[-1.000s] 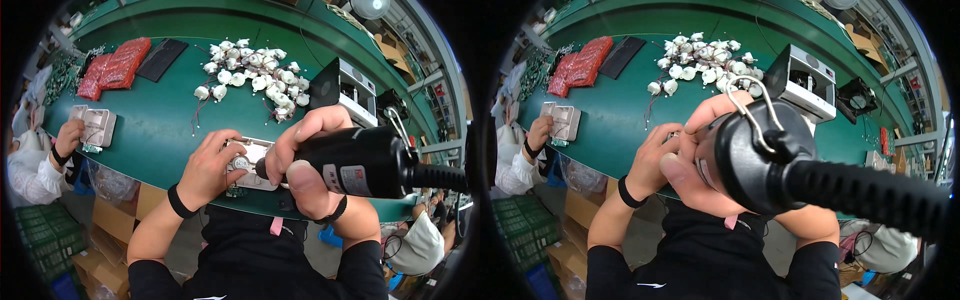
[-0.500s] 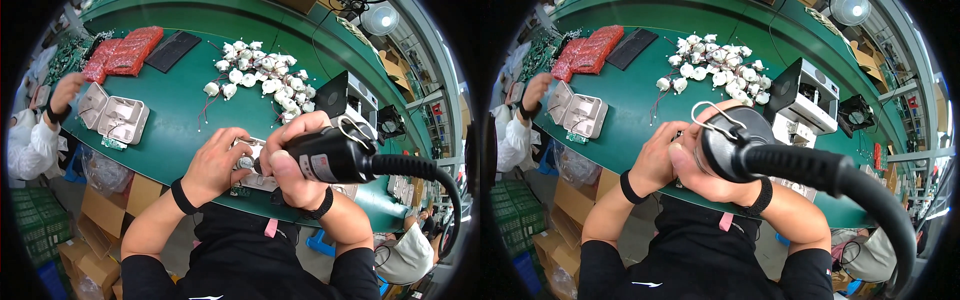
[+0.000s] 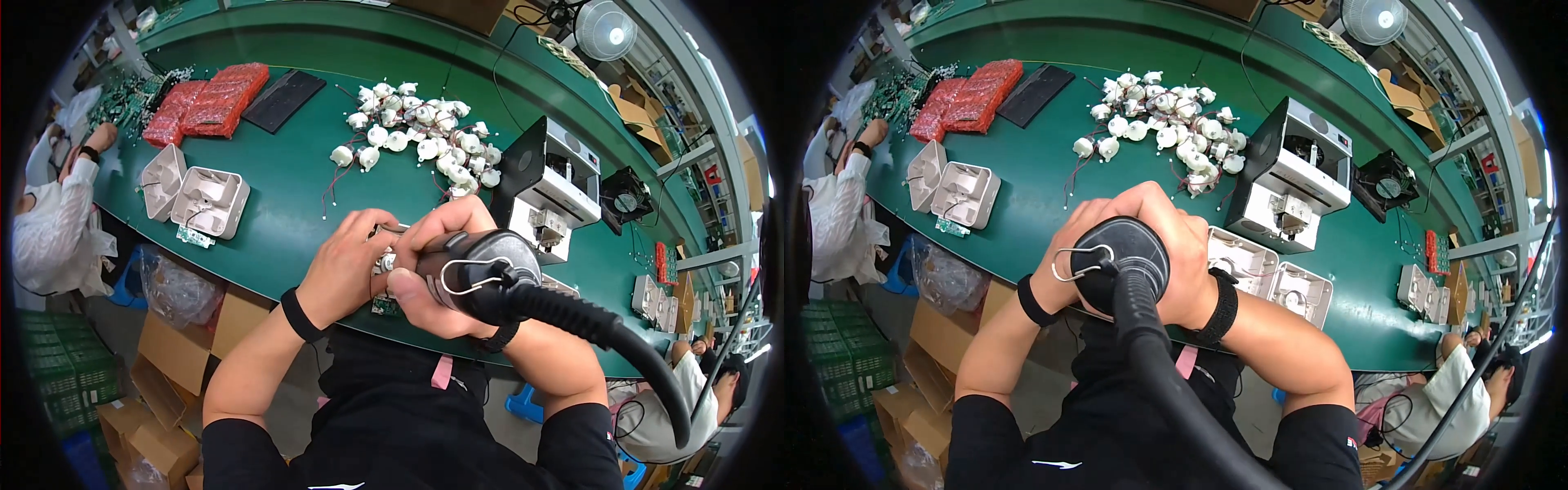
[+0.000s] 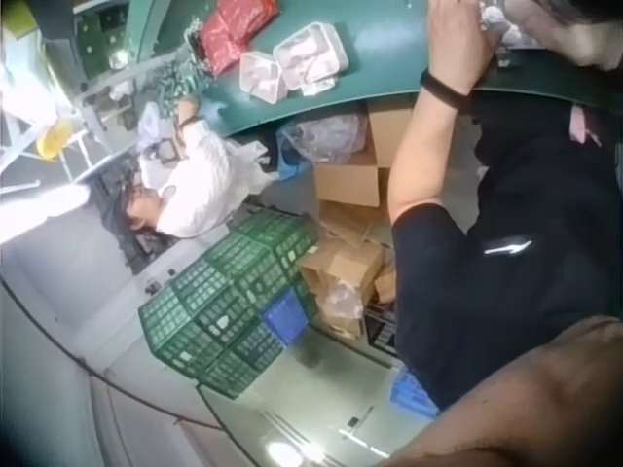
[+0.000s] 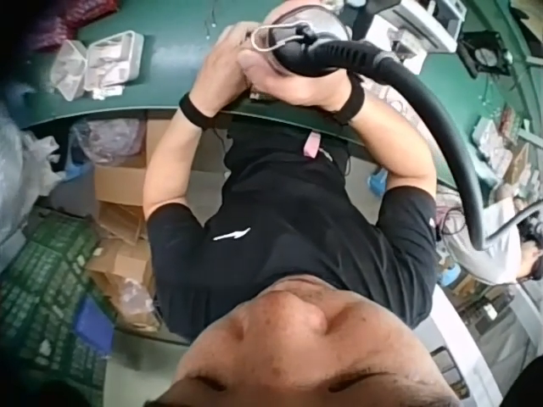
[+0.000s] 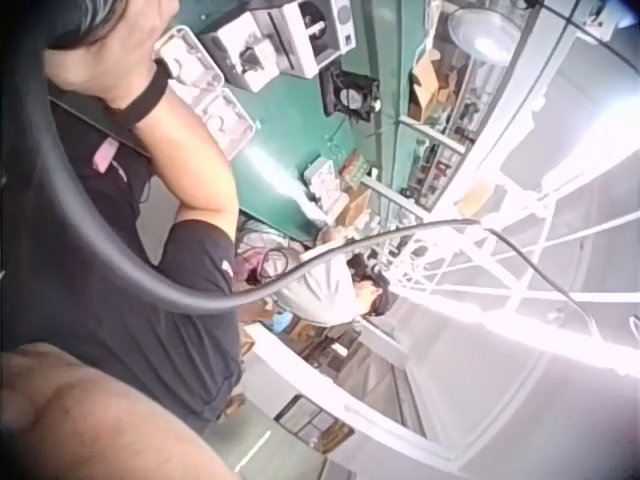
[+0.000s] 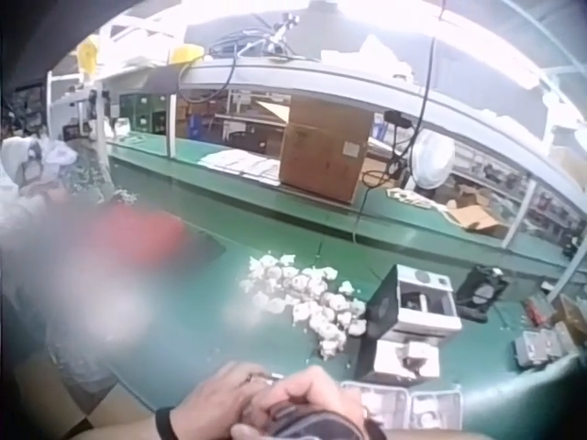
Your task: Assembling small electronic parts using an electric screwdriver and organizing them into trays.
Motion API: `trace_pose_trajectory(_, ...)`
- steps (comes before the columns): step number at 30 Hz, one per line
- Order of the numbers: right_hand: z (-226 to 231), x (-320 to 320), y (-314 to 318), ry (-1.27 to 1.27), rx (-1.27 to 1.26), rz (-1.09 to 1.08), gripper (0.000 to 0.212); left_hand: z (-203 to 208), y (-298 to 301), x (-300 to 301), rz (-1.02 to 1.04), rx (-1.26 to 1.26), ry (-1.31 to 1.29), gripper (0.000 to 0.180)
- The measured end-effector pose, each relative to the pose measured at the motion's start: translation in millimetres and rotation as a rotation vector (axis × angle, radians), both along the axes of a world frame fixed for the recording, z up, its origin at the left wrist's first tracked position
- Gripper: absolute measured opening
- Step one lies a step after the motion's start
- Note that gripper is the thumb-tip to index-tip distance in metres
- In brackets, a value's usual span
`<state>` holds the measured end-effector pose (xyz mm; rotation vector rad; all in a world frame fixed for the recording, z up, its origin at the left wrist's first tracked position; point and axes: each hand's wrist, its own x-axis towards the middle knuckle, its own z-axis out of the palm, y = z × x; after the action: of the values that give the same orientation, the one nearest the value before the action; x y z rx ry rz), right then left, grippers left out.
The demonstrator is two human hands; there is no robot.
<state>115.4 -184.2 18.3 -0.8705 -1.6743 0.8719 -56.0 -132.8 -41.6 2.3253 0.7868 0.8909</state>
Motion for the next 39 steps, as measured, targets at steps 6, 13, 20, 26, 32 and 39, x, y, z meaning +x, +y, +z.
trace_pose_trajectory(6,-3.1,-5.3,-1.1,0.052,-0.016,-0.004,0.041,2.7,-0.7,-2.2,0.009,0.014,0.008,0.035)
trace_pose_trajectory(13,14.7,-11.2,15.5,-0.011,0.096,-0.168,0.033,-16.6,3.6,1.4,-0.029,-0.099,-0.028,0.039)
trace_pose_trajectory(20,28.1,28.8,-10.4,0.159,0.173,-0.273,0.033,0.1,-0.5,5.7,-0.025,-0.171,0.037,0.041)
trace_pose_trajectory(26,76.0,114.5,-44.7,0.261,0.293,-0.465,0.022,10.6,-10.1,22.2,-0.041,-0.010,0.128,0.037)
trace_pose_trajectory(32,76.4,152.5,-29.3,0.287,0.260,-0.625,0.018,9.3,-21.8,51.3,-0.081,-0.023,0.146,0.038)
trace_pose_trajectory(39,66.9,151.8,-20.6,0.302,0.101,-0.597,0.018,9.7,-34.8,76.4,-0.040,-0.067,0.105,0.056)
